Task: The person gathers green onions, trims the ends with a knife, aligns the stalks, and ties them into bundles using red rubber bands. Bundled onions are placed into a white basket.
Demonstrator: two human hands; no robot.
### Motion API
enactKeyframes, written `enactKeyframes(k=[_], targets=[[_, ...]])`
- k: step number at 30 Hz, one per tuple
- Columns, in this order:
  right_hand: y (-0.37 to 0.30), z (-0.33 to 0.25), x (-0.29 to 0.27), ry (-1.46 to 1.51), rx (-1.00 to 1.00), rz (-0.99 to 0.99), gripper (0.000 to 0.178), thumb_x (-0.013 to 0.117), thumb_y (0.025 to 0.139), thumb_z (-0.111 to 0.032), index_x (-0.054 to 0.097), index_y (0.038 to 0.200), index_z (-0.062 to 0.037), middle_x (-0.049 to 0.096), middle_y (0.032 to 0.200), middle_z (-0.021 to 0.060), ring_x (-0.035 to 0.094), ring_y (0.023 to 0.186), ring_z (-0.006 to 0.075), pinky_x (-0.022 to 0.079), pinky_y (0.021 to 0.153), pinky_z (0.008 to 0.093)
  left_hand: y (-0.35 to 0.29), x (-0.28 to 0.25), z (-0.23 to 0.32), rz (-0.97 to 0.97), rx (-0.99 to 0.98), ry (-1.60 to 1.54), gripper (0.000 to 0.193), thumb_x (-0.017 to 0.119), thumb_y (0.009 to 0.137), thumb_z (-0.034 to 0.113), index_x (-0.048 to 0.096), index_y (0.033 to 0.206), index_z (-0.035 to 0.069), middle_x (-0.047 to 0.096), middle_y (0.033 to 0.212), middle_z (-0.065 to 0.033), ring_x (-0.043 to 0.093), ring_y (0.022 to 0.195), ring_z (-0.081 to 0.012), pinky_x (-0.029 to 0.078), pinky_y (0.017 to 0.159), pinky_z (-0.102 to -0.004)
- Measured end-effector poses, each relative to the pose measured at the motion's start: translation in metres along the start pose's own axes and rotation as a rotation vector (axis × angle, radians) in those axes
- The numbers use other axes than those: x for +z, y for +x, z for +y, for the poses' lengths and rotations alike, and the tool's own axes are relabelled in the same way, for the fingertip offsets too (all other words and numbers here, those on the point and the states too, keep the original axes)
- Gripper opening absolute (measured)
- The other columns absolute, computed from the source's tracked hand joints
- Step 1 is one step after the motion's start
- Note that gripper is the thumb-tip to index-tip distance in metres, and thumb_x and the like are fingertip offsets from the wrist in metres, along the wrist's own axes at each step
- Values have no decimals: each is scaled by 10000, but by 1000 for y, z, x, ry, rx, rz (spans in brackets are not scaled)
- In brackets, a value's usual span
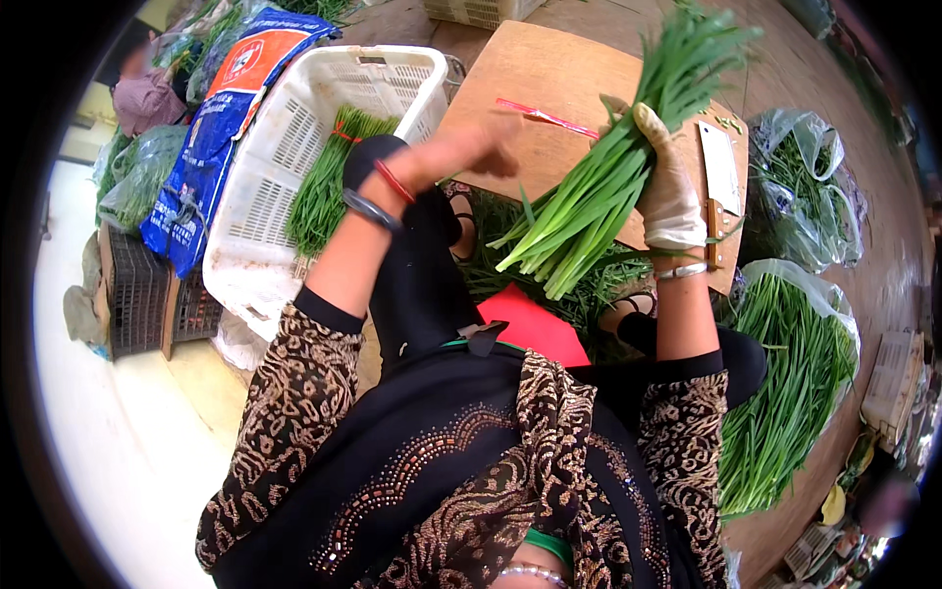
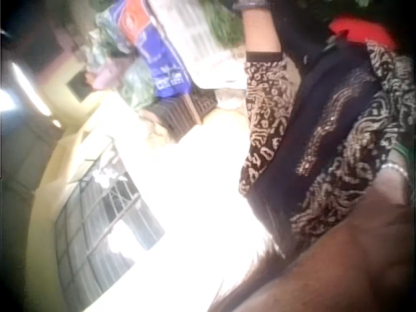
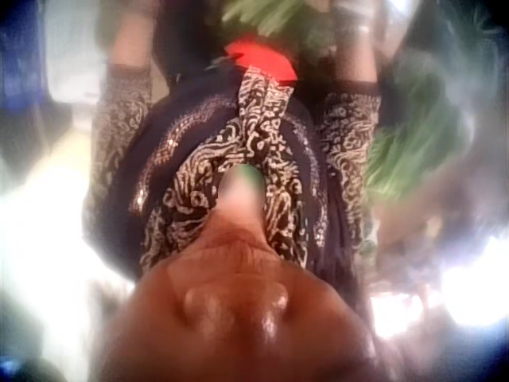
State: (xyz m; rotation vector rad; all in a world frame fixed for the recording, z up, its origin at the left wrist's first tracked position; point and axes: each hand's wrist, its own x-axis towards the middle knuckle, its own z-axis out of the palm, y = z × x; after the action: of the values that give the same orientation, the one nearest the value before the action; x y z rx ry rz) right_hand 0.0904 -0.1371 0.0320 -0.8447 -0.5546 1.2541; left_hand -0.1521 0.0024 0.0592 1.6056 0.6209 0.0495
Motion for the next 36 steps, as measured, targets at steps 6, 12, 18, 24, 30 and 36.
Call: enactKeyframes(k=[6, 12, 18, 24, 30, 36], targets=[[21, -1, 26, -80, 266, -18, 313, 714, 900, -317, 670, 1052, -47, 702, 929, 60, 681, 758, 152, 586, 706, 308, 30, 68, -61, -409, 155, -913, 970, 431, 864, 770, 405, 1442, -9, 496, 1435, -146, 543, 1246, -239, 424, 1074, -381], [14, -7, 46, -671, 362, 59, 488, 588, 935, -527, 677, 1070, -67, 702, 949, 54, 668, 863, 163, 543, 806, 283, 41, 96, -79, -404, 146, -1361, 646, 699, 903, 367, 462, 1383, 5, 608, 1270, -190, 608, 1174, -317, 488, 1027, -487], [-1, -8, -53, -327, 32, -27, 618, 524, 990, -422, 467, 1389, 46, 530, 1390, 203, 508, 1297, 269, 396, 1094, 386, 43, 98, -86, -292, 208, -1371, 688, 708, 876, 299, 402, 1420, 10, 631, 1162, -173, 610, 1146, -348, 473, 1026, -542], [-59, -7, -12, -760, 102, -117, 869, 646, 874, -487, 354, 1449, 95, 490, 1423, 239, 437, 1359, 293, 320, 1124, 369, 47, 91, -67, -258, 131, -1096, 471, 672, 896, 175, 523, 1304, -9, 666, 1163, -202, 686, 1026, -292, 552, 947, -425], [-32, -16, 45, -598, -178, 26, 534, 800, 816, -366, 642, 1171, 0, 703, 1021, 76, 632, 916, 137, 518, 816, 298, 52, 81, 21, -21, 565, -232, 582, 808, 788, 134, 540, 1294, 34, 635, 1159, -43, 590, 1056, -123, 504, 899, -296], [-11, -12, 31, -693, -337, -16, 453, 832, 788, -325, 681, 1081, -14, 715, 921, 52, 637, 835, 109, 535, 729, 301, 59, 73, 29, -68, 555, -43, 658, 875, 694, 110, 549, 1260, 29, 646, 1137, -44, 593, 1017, -121, 513, 876, -306]])
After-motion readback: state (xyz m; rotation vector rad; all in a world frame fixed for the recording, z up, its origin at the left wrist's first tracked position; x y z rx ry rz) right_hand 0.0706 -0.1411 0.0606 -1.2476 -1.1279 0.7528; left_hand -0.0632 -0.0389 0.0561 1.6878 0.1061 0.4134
